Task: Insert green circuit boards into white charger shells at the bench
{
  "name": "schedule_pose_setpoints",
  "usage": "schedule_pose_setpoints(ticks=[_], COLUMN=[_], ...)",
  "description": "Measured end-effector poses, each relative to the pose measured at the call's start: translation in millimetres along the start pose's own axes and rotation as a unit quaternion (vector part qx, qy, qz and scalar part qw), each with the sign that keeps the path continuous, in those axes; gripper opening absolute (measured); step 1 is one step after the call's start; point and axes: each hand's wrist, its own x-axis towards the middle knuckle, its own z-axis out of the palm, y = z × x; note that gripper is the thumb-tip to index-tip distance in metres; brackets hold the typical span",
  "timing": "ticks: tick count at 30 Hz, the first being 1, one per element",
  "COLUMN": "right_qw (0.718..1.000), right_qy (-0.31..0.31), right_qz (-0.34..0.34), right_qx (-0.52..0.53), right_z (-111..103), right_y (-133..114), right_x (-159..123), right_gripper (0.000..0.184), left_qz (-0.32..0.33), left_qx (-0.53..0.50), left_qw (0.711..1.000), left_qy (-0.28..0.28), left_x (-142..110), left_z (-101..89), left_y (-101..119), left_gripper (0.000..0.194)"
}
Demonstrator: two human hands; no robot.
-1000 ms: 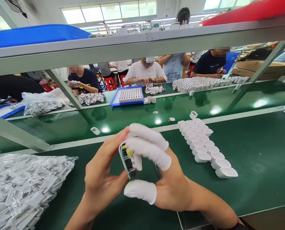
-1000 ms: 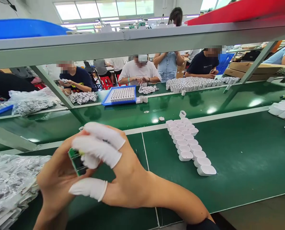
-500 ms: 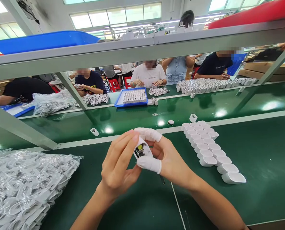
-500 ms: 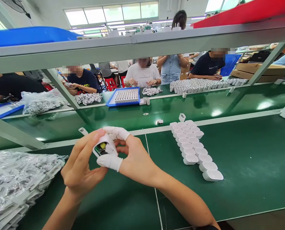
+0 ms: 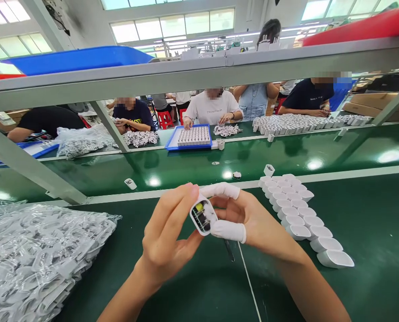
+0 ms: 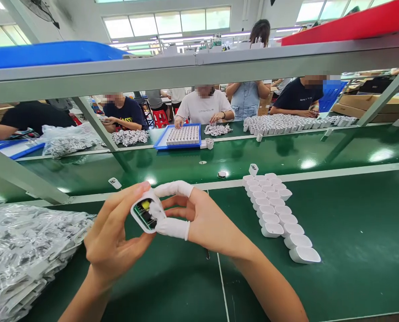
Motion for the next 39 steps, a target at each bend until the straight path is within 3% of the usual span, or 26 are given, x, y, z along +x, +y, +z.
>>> schedule_pose_setpoints(ticks=[3,6,11,18,21,24,27,29,35,39], right_qw=[1.000,0.998,0.990,0.982,0.975,0.931,0.848,0.809,0.776,0.776], right_qy=[-0.002,0.028,0.026,0.043,0.031,0.049,0.077,0.093,0.106,0.094], right_qz=[-0.002,0.000,-0.067,-0.087,-0.111,-0.198,-0.310,-0.353,-0.395,-0.398], right_qx=[-0.009,-0.052,-0.121,-0.162,-0.192,-0.304,-0.424,-0.461,-0.480,-0.481], right_z=[-1,-1,4,12,11,10,13,16,16,16], right_y=[0,-1,-3,-3,4,11,17,20,22,22], right_x=[1,-1,-4,-3,-2,-1,0,0,-4,-3], right_gripper=[0.036,0.039,0.043,0.031,0.030,0.035,0.048,0.050,0.040,0.032], left_qz=[0.022,-0.029,-0.108,-0.066,-0.091,-0.165,-0.215,-0.224,-0.184,-0.185], left_qx=[0.014,-0.016,-0.096,-0.096,-0.111,-0.147,-0.188,-0.194,-0.194,-0.207], left_qw=[1.000,0.999,0.989,0.991,0.984,0.967,0.945,0.941,0.950,0.949], left_qy=[-0.009,-0.005,0.026,0.064,0.101,0.127,0.158,0.161,0.159,0.151], left_x=[1,-2,-8,-10,-8,-4,-1,-2,-13,-15], left_z=[0.0,1.5,1.8,11.2,18.2,21.9,22.7,22.5,20.5,19.9], left_y=[-1,-3,-5,-5,-4,0,6,9,14,15], left_gripper=[0.055,0.057,0.065,0.059,0.044,0.051,0.048,0.045,0.049,0.055])
